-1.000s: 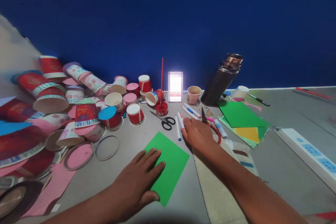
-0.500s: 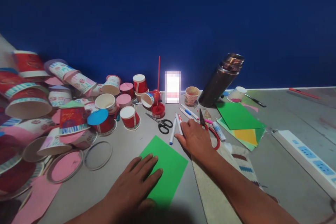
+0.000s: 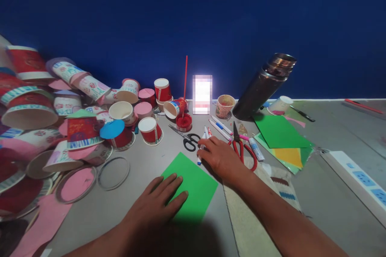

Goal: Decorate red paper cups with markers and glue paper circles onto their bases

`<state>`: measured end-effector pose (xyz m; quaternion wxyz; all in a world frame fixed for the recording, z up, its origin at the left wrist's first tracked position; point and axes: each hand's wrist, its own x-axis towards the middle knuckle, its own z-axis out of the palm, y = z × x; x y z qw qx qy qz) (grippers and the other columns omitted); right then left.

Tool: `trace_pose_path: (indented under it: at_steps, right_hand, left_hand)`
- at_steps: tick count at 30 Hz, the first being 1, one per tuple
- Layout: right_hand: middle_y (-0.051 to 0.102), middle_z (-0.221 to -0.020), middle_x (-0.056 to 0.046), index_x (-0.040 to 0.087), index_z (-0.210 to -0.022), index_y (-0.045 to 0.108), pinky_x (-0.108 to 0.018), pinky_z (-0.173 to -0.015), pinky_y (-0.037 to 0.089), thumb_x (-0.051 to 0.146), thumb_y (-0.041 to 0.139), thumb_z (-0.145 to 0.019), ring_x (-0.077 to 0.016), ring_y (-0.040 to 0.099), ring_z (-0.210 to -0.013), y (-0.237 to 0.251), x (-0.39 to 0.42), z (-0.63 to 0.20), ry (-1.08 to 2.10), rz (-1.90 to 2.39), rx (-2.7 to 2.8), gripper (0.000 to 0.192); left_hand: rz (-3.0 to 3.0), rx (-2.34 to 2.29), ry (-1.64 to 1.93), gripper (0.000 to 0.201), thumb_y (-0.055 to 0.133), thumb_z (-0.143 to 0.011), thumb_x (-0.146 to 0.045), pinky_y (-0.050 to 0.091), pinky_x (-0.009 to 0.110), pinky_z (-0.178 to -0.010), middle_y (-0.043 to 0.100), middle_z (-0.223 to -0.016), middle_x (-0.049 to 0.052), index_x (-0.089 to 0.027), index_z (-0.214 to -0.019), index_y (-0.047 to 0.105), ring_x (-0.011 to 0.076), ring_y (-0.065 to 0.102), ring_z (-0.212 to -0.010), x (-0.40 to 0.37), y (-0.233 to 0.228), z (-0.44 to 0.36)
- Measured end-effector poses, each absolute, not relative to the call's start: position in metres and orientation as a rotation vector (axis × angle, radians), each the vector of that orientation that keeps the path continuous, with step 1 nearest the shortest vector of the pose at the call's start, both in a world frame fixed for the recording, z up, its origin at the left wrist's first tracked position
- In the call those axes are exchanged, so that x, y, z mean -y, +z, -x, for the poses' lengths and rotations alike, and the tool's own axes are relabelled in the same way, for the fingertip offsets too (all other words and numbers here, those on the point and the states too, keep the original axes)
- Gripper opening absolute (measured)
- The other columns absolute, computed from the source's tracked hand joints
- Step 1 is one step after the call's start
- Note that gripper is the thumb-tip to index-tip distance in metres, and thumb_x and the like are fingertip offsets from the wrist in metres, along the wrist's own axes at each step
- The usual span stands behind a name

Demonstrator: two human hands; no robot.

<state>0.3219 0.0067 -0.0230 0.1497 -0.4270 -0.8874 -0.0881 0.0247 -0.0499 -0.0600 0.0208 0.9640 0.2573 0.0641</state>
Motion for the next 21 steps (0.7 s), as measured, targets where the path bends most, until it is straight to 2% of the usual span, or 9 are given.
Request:
trace_pose_path:
  at_steps: [3, 6, 9, 13, 16, 19, 21]
  right_hand:
    - [0.071, -0.128, -0.011, 0.019, -0.104, 0.07, -0.039, -0.084, 0.05, 0.01, 0.058, -0.1, -0.0268, 0.058, -0.106, -0.024, -0.009, -0.322, -0.202, 1.13, 2.576, 0.016]
    - [0.074, -0.115, -0.012, 0.017, -0.104, 0.07, -0.039, -0.082, 0.05, 0.016, 0.059, -0.102, -0.0255, 0.058, -0.098, -0.022, -0.01, -0.319, -0.119, 1.046, 2.6, 0.011]
    - [0.073, -0.102, -0.011, 0.015, -0.113, 0.07, -0.039, -0.079, 0.051, 0.016, 0.058, -0.102, -0.0251, 0.058, -0.092, -0.017, -0.008, -0.314, -0.153, 0.993, 2.59, 0.016]
    - [0.07, -0.108, -0.012, 0.016, -0.123, 0.068, -0.037, -0.079, 0.054, 0.012, 0.053, -0.103, -0.0249, 0.061, -0.095, -0.01, 0.004, -0.31, -0.205, 0.962, 2.434, 0.026]
    - [0.068, -0.107, -0.01, 0.019, -0.115, 0.068, -0.035, -0.08, 0.056, 0.015, 0.058, -0.101, -0.0232, 0.065, -0.095, -0.01, 0.012, -0.313, -0.197, 1.036, 2.175, 0.018]
    - [0.068, -0.085, -0.004, 0.022, -0.096, 0.068, -0.034, -0.071, 0.055, 0.022, 0.068, -0.097, -0.0219, 0.067, -0.078, -0.013, 0.014, -0.321, -0.188, 1.084, 2.028, 0.001]
    - [0.071, -0.081, -0.003, 0.023, -0.092, 0.068, -0.034, -0.066, 0.054, 0.023, 0.066, -0.097, -0.0215, 0.068, -0.071, -0.014, 0.014, -0.325, -0.159, 1.121, 2.037, 0.005]
  left_hand:
    - [-2.978, -0.8, 0.166, 0.075, 0.066, -0.088, -0.072, 0.041, 0.056, -0.112, 0.057, -0.156, 0.02, -0.026, -0.146, 0.053, 0.0385, 0.055, -0.142, 0.05, -0.06, -0.025]
    - [-2.975, -0.805, 0.21, 0.073, 0.065, -0.089, -0.072, 0.041, 0.056, -0.111, 0.058, -0.154, 0.02, -0.026, -0.145, 0.054, 0.0384, 0.055, -0.141, 0.051, -0.061, -0.026]
    - [-2.962, -0.815, 0.261, 0.072, 0.068, -0.088, -0.071, 0.041, 0.053, -0.112, 0.061, -0.152, 0.018, -0.026, -0.143, 0.055, 0.037, 0.055, -0.14, 0.052, -0.058, -0.026]
    - [-2.942, -0.818, 0.219, 0.071, 0.07, -0.088, -0.069, 0.041, 0.052, -0.112, 0.061, -0.151, 0.018, -0.025, -0.142, 0.056, 0.0367, 0.055, -0.14, 0.055, -0.046, -0.029]
    - [-2.919, -0.825, 0.187, 0.064, 0.063, -0.093, -0.067, 0.04, 0.052, -0.113, 0.061, -0.15, 0.018, -0.023, -0.14, 0.056, 0.036, 0.055, -0.14, 0.058, -0.035, -0.03]
    - [-2.908, -0.846, 0.2, 0.059, 0.058, -0.097, -0.067, 0.041, 0.051, -0.111, 0.062, -0.147, 0.017, -0.021, -0.133, 0.06, 0.0351, 0.054, -0.139, 0.061, -0.025, -0.03]
    - [-2.904, -0.84, 0.191, 0.054, 0.057, -0.098, -0.065, 0.042, 0.049, -0.109, 0.063, -0.144, 0.016, -0.019, -0.125, 0.063, 0.0331, 0.055, -0.136, 0.062, -0.02, -0.03]
